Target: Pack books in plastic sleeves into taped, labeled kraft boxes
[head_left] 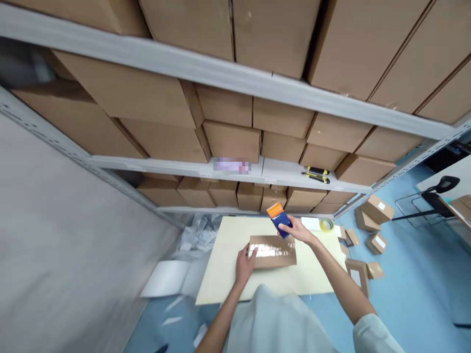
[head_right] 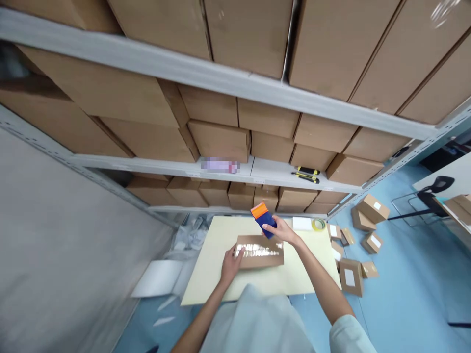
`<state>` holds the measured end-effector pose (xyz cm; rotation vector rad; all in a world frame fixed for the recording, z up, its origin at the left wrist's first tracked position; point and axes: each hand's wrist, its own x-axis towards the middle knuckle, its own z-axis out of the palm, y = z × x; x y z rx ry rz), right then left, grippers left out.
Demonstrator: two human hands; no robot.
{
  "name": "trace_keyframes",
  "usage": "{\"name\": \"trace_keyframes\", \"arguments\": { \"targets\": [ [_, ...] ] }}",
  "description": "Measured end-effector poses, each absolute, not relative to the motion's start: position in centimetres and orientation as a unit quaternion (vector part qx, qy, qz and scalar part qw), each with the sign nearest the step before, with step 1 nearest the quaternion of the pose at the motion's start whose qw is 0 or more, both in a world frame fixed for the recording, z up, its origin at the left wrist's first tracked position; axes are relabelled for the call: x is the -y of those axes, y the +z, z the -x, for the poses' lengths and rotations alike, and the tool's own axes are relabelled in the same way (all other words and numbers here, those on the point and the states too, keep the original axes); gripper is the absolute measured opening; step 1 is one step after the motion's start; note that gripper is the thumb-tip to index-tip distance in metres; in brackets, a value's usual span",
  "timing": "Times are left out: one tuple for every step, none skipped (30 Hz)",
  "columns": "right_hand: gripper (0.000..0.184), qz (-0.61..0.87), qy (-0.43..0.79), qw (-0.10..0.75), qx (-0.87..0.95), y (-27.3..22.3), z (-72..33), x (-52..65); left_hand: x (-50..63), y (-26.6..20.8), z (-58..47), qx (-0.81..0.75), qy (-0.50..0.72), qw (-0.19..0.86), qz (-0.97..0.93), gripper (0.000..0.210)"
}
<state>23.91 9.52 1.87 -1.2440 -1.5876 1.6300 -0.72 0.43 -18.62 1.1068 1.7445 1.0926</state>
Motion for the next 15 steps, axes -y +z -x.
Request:
{"name": "trace_keyframes", "arguments": {
  "targets": [
    [0.071,0.452,0.638,0.261,0.567,1.1,-24.2,-8.1,-0.4,-18.5,0.5,-0.686,0.427,0.393,-0.438,0.088],
    [0.072,0.45,0.657,0.252,0.549,0.4,-24.5,-6.9,-0.3,-18.5,0.4,-0.688,0.425,0.392,-0.439,0.086],
    [0.073,0.454,0.669,0.243,0.536,-0.3,-24.8,-6.0,-0.3,-18.5,0.2,-0.688,0.421,0.39,-0.444,0.084],
    [0.074,0.457,0.678,0.231,0.527,-0.9,-25.1,-5.3,-0.3,-18.6,0.1,-0.687,0.416,0.389,-0.45,0.082],
    [0.074,0.459,0.686,0.218,0.521,-1.4,-25.4,-4.9,-0.3,-18.7,-0.1,-0.69,0.413,0.388,-0.45,0.081],
    [0.074,0.456,0.693,0.206,0.519,-1.9,-25.7,-4.6,-0.2,-18.8,-0.2,-0.693,0.408,0.39,-0.448,0.08],
    [0.073,0.45,0.699,0.194,0.521,-2.3,-25.9,-4.5,-0.2,-18.8,-0.2,-0.696,0.404,0.394,-0.444,0.08],
    [0.073,0.442,0.705,0.181,0.524,-2.6,-26.2,-4.6,-0.2,-18.9,-0.3,-0.699,0.399,0.4,-0.438,0.08],
    [0.073,0.435,0.709,0.167,0.529,-2.8,-26.5,-4.9,-0.2,-18.8,-0.3,-0.702,0.392,0.406,-0.434,0.08],
    [0.074,0.429,0.713,0.151,0.534,-2.9,-26.7,-5.2,-0.2,-18.7,-0.3,-0.704,0.384,0.414,-0.431,0.08],
    [0.074,0.424,0.716,0.135,0.537,-2.9,-27.0,-5.6,-0.2,-18.4,-0.3,-0.706,0.374,0.42,-0.429,0.079],
    [0.074,0.419,0.721,0.119,0.539,-2.9,-27.2,-6.1,-0.2,-17.9,-0.3,-0.711,0.365,0.42,-0.43,0.077],
    [0.074,0.414,0.726,0.102,0.54,-2.8,-27.4,-6.6,-0.2,-17.4,-0.3,-0.717,0.36,0.41,-0.434,0.077],
    [0.074,0.407,0.732,0.084,0.539,-2.6,-27.5,-7.1,-0.3,-16.6,-0.3,-0.722,0.362,0.389,-0.444,0.077],
    [0.073,0.402,0.738,0.067,0.539,-2.5,-27.6,-7.6,-0.4,-15.8,-0.4,-0.721,0.371,0.361,-0.461,0.077]
  ]
}}
